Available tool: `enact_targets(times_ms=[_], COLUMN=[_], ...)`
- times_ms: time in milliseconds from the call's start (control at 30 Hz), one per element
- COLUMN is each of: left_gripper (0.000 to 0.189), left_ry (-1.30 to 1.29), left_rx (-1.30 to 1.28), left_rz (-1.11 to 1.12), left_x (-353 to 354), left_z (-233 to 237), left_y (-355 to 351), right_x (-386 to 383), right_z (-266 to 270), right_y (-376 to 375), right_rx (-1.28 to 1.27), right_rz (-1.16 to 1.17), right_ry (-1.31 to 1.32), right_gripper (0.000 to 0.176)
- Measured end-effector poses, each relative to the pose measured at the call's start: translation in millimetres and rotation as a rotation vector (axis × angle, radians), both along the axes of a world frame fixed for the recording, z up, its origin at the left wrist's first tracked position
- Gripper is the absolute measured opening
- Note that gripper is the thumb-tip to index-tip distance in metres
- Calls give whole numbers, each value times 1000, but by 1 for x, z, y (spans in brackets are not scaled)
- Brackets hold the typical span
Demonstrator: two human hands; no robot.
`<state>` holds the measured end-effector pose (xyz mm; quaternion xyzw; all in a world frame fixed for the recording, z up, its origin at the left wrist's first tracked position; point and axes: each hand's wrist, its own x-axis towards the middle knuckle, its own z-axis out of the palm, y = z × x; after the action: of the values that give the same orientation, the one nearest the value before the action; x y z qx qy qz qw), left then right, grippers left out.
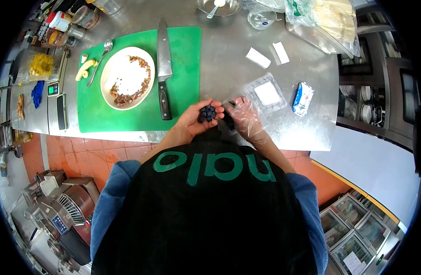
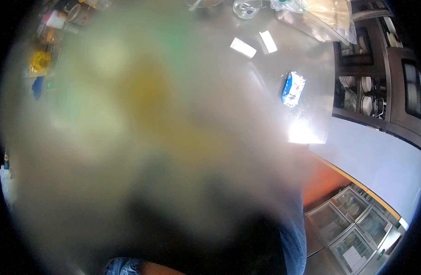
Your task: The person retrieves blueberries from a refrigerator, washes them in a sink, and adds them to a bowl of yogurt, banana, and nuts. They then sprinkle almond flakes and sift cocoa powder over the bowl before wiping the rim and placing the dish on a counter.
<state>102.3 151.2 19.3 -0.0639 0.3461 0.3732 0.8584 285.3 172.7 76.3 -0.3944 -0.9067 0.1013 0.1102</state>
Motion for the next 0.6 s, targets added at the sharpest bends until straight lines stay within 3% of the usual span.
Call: enact_targets(times_ms=[533, 600], left_gripper=[32, 32], left_ry=[-5, 2], left_rx=[2, -9], left_rz=[5, 3], left_x=[1, 1], left_z=[-3, -3], left_y=[0, 0], right_x=[6, 9], right_z=[-13, -15], right_y=[12, 14], right_rx=[17, 156], right_rz=[6, 90], right_ry=[-151, 39], right_gripper=[21, 18])
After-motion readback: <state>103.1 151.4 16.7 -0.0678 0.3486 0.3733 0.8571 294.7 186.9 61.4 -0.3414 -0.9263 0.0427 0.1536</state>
